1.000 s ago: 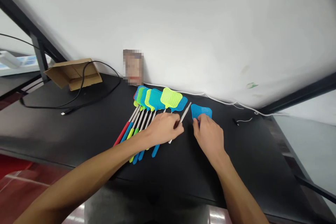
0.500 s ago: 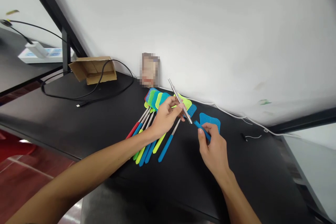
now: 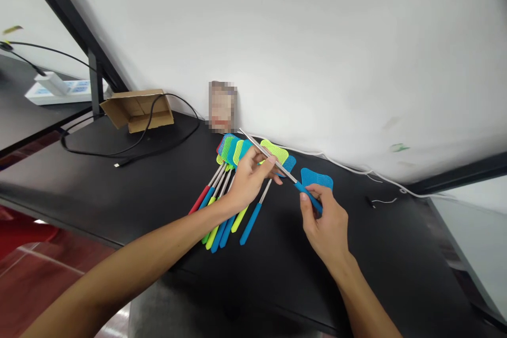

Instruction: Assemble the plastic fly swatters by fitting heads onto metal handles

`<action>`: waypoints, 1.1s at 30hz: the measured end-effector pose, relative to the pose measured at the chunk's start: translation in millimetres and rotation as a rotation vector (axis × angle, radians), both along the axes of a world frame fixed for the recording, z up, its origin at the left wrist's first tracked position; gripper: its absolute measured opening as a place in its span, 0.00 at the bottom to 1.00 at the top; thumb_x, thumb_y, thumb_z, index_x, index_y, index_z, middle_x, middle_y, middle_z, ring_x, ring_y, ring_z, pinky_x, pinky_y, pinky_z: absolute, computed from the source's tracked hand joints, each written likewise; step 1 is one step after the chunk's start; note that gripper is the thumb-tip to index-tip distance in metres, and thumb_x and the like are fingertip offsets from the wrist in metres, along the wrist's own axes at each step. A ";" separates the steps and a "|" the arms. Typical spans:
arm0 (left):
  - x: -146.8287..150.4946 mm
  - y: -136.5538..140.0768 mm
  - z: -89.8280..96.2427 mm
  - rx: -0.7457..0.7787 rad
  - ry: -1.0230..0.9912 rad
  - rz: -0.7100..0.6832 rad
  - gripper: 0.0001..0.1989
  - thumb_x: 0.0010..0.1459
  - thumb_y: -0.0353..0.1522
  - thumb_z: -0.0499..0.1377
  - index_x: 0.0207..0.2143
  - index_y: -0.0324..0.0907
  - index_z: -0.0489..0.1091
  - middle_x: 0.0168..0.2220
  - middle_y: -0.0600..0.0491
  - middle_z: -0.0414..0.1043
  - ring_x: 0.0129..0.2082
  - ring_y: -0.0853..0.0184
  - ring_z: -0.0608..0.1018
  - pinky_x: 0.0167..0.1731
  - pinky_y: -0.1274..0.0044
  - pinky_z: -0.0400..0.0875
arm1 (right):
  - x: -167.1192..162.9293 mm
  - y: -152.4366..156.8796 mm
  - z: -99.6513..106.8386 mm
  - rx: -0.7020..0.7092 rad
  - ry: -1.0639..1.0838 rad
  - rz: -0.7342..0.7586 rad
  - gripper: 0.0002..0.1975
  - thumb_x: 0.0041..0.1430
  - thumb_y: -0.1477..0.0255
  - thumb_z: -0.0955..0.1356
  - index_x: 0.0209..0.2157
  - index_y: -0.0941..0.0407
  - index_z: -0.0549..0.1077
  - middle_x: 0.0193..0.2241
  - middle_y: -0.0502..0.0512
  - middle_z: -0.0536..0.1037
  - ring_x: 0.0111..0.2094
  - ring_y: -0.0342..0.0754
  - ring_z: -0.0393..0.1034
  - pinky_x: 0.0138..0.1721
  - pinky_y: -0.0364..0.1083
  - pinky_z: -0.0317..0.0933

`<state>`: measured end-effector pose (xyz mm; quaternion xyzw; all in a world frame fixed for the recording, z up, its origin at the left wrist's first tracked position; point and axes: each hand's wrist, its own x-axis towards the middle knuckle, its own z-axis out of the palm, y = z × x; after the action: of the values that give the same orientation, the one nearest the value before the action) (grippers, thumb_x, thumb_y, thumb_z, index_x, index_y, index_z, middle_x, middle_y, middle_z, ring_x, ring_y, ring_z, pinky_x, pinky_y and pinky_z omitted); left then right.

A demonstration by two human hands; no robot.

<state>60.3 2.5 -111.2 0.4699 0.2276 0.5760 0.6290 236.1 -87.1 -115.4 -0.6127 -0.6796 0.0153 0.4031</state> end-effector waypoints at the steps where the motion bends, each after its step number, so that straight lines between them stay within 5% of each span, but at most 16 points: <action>1: 0.2 -0.2 -0.1 -0.001 0.006 0.001 0.13 0.63 0.39 0.63 0.42 0.42 0.65 0.38 0.54 0.69 0.35 0.66 0.81 0.31 0.73 0.81 | 0.2 0.0 0.1 0.007 -0.004 0.001 0.08 0.69 0.64 0.65 0.43 0.53 0.71 0.34 0.52 0.79 0.32 0.47 0.76 0.30 0.43 0.67; 19: -1.1 -4.9 1.3 0.019 0.213 -0.165 0.14 0.60 0.38 0.66 0.41 0.38 0.70 0.34 0.49 0.75 0.34 0.65 0.80 0.29 0.77 0.75 | -1.7 -0.9 -1.6 0.026 -0.005 0.010 0.08 0.68 0.65 0.66 0.45 0.53 0.71 0.35 0.53 0.78 0.33 0.48 0.76 0.31 0.43 0.68; 33: -5.6 2.0 1.5 -0.084 0.318 -0.064 0.24 0.65 0.49 0.57 0.23 0.41 0.62 0.19 0.58 0.59 0.19 0.73 0.66 0.21 0.79 0.64 | -5.0 -0.6 -10.9 0.120 -0.134 0.062 0.05 0.67 0.69 0.67 0.44 0.54 0.71 0.31 0.52 0.77 0.28 0.46 0.74 0.27 0.43 0.67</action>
<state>54.7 4.4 -109.7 0.5357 0.3330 0.4639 0.6221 231.2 -87.8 -126.3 -0.5655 -0.7235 -0.0540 0.3922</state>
